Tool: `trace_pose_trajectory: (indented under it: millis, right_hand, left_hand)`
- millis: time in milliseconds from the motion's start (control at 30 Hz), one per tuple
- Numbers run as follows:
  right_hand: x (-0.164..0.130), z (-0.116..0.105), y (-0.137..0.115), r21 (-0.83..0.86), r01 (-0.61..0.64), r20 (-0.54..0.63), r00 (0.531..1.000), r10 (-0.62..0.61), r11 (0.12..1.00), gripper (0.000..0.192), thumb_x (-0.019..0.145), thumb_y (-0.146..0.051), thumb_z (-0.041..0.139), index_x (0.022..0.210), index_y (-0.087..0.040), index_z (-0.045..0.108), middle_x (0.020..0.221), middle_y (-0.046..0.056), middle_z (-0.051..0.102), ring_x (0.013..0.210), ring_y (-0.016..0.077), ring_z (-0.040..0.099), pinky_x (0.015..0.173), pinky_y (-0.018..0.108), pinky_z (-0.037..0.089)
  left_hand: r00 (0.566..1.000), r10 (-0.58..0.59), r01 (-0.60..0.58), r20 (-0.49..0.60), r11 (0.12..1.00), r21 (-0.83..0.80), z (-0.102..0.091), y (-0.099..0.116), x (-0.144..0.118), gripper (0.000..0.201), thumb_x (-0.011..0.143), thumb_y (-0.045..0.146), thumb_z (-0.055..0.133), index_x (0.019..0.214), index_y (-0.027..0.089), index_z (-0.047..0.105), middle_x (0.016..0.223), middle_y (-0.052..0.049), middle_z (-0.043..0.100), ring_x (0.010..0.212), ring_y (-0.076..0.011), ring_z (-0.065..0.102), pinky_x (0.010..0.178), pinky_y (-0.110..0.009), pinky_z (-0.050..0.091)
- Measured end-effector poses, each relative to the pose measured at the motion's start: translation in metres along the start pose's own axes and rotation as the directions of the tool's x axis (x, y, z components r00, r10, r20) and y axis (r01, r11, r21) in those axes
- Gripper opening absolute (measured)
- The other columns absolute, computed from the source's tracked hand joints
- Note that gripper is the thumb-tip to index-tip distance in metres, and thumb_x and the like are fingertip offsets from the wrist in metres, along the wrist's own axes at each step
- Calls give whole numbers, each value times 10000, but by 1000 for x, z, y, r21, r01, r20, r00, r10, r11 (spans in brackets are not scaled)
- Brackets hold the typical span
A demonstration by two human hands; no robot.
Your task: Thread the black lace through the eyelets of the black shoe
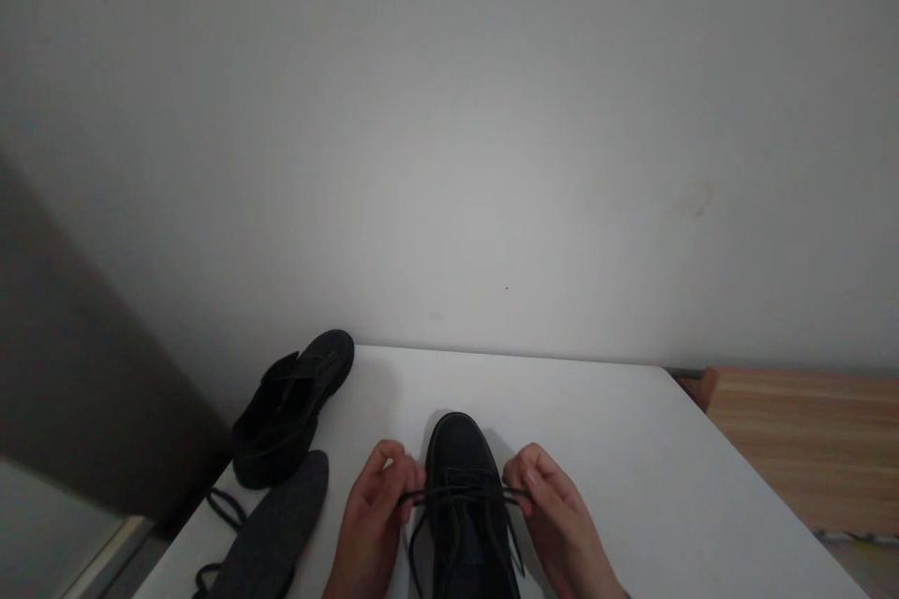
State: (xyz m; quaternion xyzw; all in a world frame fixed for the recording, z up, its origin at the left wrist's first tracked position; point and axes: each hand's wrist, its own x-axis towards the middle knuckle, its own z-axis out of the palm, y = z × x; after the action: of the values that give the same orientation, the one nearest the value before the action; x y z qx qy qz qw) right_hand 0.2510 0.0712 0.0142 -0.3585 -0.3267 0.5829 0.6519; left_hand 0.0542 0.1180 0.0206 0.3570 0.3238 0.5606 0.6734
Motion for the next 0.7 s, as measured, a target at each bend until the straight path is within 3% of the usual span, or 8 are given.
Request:
trace_pose_trajectory:
  millis: [100,167,300,533,633,700]
  right_hand:
    - [-1,-1,-8,239,-27,-41,998,38,971,269,821,-414,766,773,-195,618,704,-18,498,740,142,497,724,263,457]
    - [1,-6,-14,400,-22,-117,990,75,916,240,760,-353,816,853,-198,659,763,-5,559,805,155,559,790,297,505]
    - [5,-21,-26,632,98,-271,957,101,769,313,732,-215,807,996,-199,640,775,-28,583,676,107,567,679,268,553]
    - [-2,-35,-48,764,258,-259,962,-85,591,230,864,-40,597,1026,-193,543,779,-29,582,525,65,508,427,169,479]
    - [-2,-37,-52,739,308,-289,948,-131,599,283,856,-4,587,1056,-198,537,780,-27,602,520,66,503,401,153,466]
    - [-1,-36,-50,718,306,-299,947,-120,625,271,829,-8,621,1013,-193,550,772,-29,608,513,63,499,409,160,471]
  left_hand:
    - [996,-82,72,-21,955,-289,-8,8,0,301,753,351,836,761,178,590,538,82,454,525,-85,462,685,-267,510]
    - [990,-128,91,-60,902,-422,-16,10,1,258,723,274,854,810,163,638,562,91,493,427,-32,419,604,-233,526]
    - [991,-128,81,-42,814,-575,-30,10,2,136,776,169,787,863,140,687,526,99,504,289,12,380,376,-134,419]
    - [992,50,49,112,677,-735,-39,15,1,78,897,109,619,968,110,652,631,33,624,351,-46,603,311,-75,417]
    - [986,75,85,147,531,-843,-38,27,-1,94,901,97,598,985,138,586,684,35,636,374,-34,613,292,-43,374]
    - [988,63,89,139,504,-859,-36,33,-2,104,894,99,599,970,161,567,685,46,623,372,-30,589,288,-52,367]
